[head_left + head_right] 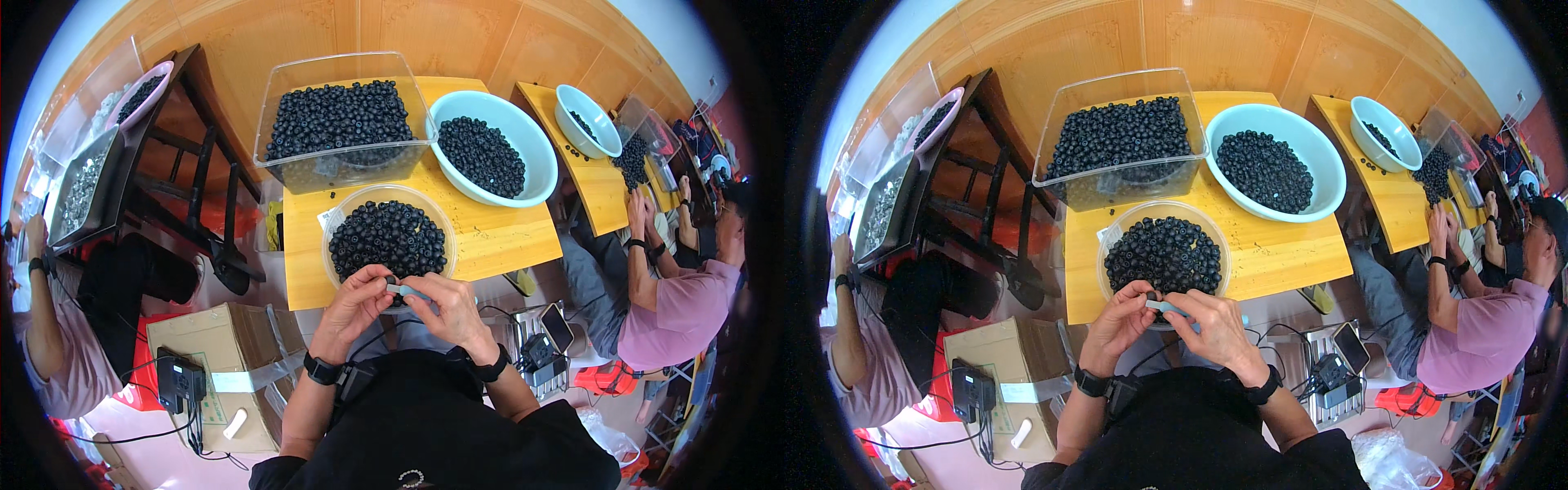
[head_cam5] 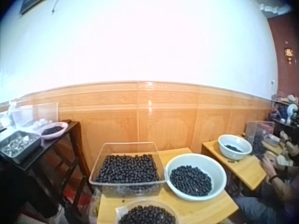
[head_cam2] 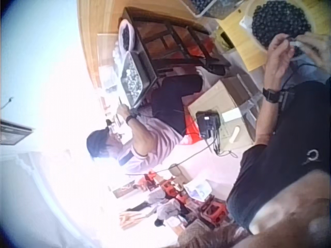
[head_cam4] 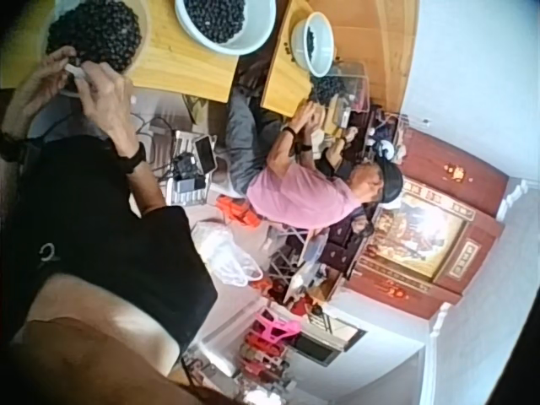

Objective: Manually sort blueberries into plastic containers at a workstation.

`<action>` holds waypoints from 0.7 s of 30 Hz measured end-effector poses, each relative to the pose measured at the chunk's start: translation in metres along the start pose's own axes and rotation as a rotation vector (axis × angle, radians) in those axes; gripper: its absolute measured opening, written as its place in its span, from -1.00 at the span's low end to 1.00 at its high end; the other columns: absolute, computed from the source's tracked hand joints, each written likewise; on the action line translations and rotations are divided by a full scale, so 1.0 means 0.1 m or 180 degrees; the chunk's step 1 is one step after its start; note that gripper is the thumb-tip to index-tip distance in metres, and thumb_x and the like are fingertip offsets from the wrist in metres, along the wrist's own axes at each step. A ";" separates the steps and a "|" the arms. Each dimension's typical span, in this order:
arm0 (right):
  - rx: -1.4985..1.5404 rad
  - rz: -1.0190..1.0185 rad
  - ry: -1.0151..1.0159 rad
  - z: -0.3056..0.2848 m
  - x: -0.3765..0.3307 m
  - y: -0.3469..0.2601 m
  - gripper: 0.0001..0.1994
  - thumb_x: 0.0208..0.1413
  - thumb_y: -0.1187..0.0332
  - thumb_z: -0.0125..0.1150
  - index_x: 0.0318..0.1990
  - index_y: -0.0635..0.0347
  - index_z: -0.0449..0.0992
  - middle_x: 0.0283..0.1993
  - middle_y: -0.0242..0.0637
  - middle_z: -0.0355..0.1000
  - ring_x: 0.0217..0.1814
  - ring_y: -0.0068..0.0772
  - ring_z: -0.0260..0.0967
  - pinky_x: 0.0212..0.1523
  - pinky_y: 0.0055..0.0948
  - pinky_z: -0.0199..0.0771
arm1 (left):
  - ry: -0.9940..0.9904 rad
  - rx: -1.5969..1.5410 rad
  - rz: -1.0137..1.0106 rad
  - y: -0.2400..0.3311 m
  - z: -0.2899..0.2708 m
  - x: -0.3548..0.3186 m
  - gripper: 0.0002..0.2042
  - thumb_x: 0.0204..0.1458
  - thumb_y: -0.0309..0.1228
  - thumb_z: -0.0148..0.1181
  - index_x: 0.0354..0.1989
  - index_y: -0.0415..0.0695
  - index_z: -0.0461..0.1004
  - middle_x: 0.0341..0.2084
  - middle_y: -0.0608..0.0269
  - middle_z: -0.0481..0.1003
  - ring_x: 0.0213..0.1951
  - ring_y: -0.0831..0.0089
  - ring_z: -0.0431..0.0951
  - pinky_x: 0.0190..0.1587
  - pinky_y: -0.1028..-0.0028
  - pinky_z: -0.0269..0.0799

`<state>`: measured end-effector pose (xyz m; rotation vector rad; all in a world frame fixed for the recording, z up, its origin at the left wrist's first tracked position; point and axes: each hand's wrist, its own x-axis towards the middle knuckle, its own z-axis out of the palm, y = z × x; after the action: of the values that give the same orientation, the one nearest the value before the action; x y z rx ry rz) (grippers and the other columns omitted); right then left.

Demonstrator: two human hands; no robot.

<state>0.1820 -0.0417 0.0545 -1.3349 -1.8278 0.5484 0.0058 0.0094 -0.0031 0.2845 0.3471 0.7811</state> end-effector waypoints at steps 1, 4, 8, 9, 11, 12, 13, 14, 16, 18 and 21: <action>-0.0016 -0.0047 -0.0038 0.00 0.00 0.00 -0.82 -0.07 0.48 0.19 -0.25 0.27 0.51 -0.48 -0.21 0.43 -0.63 -0.32 0.32 -0.62 -0.47 0.29 | 0.0003 0.0035 0.0018 0.00 0.00 0.00 -0.83 0.02 -0.58 0.11 -0.19 -0.21 0.42 -0.33 0.20 0.51 -0.31 0.51 0.55 -0.24 0.59 0.54; -0.0122 0.0003 -0.0073 0.00 0.00 0.00 -0.80 -0.08 0.42 0.24 -0.24 0.20 0.52 -0.51 -0.26 0.42 -0.58 -0.28 0.42 -0.59 -0.41 0.35 | -0.0022 0.0097 0.0030 0.00 0.00 -0.01 -0.84 0.01 -0.57 0.12 -0.20 -0.20 0.42 -0.34 0.21 0.50 -0.31 0.51 0.55 -0.24 0.59 0.54; -0.0192 -0.0079 -0.0076 0.00 0.00 0.02 -0.80 -0.08 0.42 0.23 -0.24 0.19 0.52 -0.50 -0.26 0.42 -0.56 -0.23 0.41 -0.59 -0.40 0.35 | -0.0065 0.0130 0.0014 0.01 -0.01 -0.02 -0.83 0.00 -0.57 0.14 -0.21 -0.21 0.41 -0.34 0.20 0.50 -0.31 0.51 0.55 -0.24 0.59 0.54; -0.0190 -0.0104 -0.0090 0.00 0.00 0.02 -0.80 -0.08 0.42 0.23 -0.24 0.19 0.52 -0.49 -0.25 0.42 -0.55 -0.21 0.41 -0.58 -0.39 0.35 | -0.0064 0.0129 0.0014 0.01 0.00 -0.03 -0.83 0.00 -0.57 0.14 -0.21 -0.21 0.41 -0.34 0.20 0.50 -0.31 0.51 0.55 -0.24 0.59 0.54; -0.0187 -0.0129 -0.0105 0.00 0.01 0.02 -0.80 -0.08 0.42 0.23 -0.24 0.19 0.52 -0.49 -0.25 0.42 -0.55 -0.19 0.41 -0.58 -0.38 0.34 | -0.0079 0.0108 0.0027 0.01 0.00 -0.03 -0.84 -0.01 -0.58 0.14 -0.23 -0.22 0.41 -0.35 0.19 0.50 -0.32 0.50 0.55 -0.24 0.59 0.54; -0.0093 -0.0082 -0.0093 0.01 0.01 0.01 -0.80 -0.08 0.42 0.23 -0.24 0.19 0.52 -0.49 -0.25 0.42 -0.55 -0.19 0.40 -0.58 -0.37 0.34 | -0.0078 0.0108 0.0028 0.01 -0.01 -0.04 -0.84 -0.01 -0.58 0.14 -0.23 -0.22 0.41 -0.35 0.19 0.50 -0.32 0.50 0.55 -0.24 0.59 0.54; 0.0002 -0.0035 -0.0081 0.01 0.01 0.01 -0.80 -0.07 0.42 0.23 -0.24 0.19 0.52 -0.48 -0.25 0.42 -0.55 -0.19 0.40 -0.58 -0.36 0.34 | -0.0089 0.0099 0.0023 0.01 -0.01 -0.04 -0.84 -0.01 -0.58 0.14 -0.23 -0.23 0.40 -0.35 0.18 0.50 -0.32 0.49 0.56 -0.25 0.59 0.54; 0.0003 -0.0036 -0.0082 0.01 0.01 0.01 -0.80 -0.07 0.42 0.23 -0.24 0.19 0.52 -0.48 -0.25 0.42 -0.55 -0.19 0.40 -0.58 -0.36 0.34 | -0.0101 0.0089 0.0019 0.01 -0.02 -0.04 -0.84 -0.01 -0.58 0.14 -0.23 -0.23 0.40 -0.35 0.17 0.50 -0.33 0.49 0.56 -0.25 0.59 0.54; -0.0006 -0.0139 -0.0051 0.02 0.00 0.02 -0.80 -0.07 0.42 0.22 -0.23 0.19 0.52 -0.49 -0.25 0.42 -0.54 -0.19 0.40 -0.58 -0.36 0.34 | -0.0107 0.0097 0.0023 0.01 -0.02 -0.04 -0.85 -0.01 -0.58 0.14 -0.24 -0.23 0.40 -0.36 0.16 0.50 -0.33 0.49 0.56 -0.25 0.59 0.54; -0.0007 -0.0147 -0.0080 0.01 0.01 0.01 -0.80 -0.07 0.43 0.22 -0.23 0.20 0.52 -0.49 -0.24 0.41 -0.54 -0.19 0.41 -0.57 -0.35 0.34 | -0.0112 0.0106 0.0029 0.01 -0.03 -0.05 -0.85 -0.01 -0.59 0.14 -0.25 -0.23 0.40 -0.36 0.16 0.50 -0.33 0.49 0.56 -0.25 0.59 0.54; -0.0140 -0.0152 0.0022 0.04 0.02 0.07 -0.82 -0.05 0.43 0.20 -0.25 0.22 0.52 -0.48 -0.22 0.42 -0.51 -0.17 0.41 -0.55 -0.35 0.35 | -0.0182 0.0094 0.0012 0.03 -0.02 -0.07 -0.86 -0.01 -0.59 0.14 -0.26 -0.22 0.41 -0.36 0.15 0.50 -0.33 0.48 0.56 -0.26 0.59 0.54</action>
<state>0.1828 -0.0366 0.0476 -1.3169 -1.8711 0.4802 -0.0012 0.0065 -0.0026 0.3347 0.3047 0.7706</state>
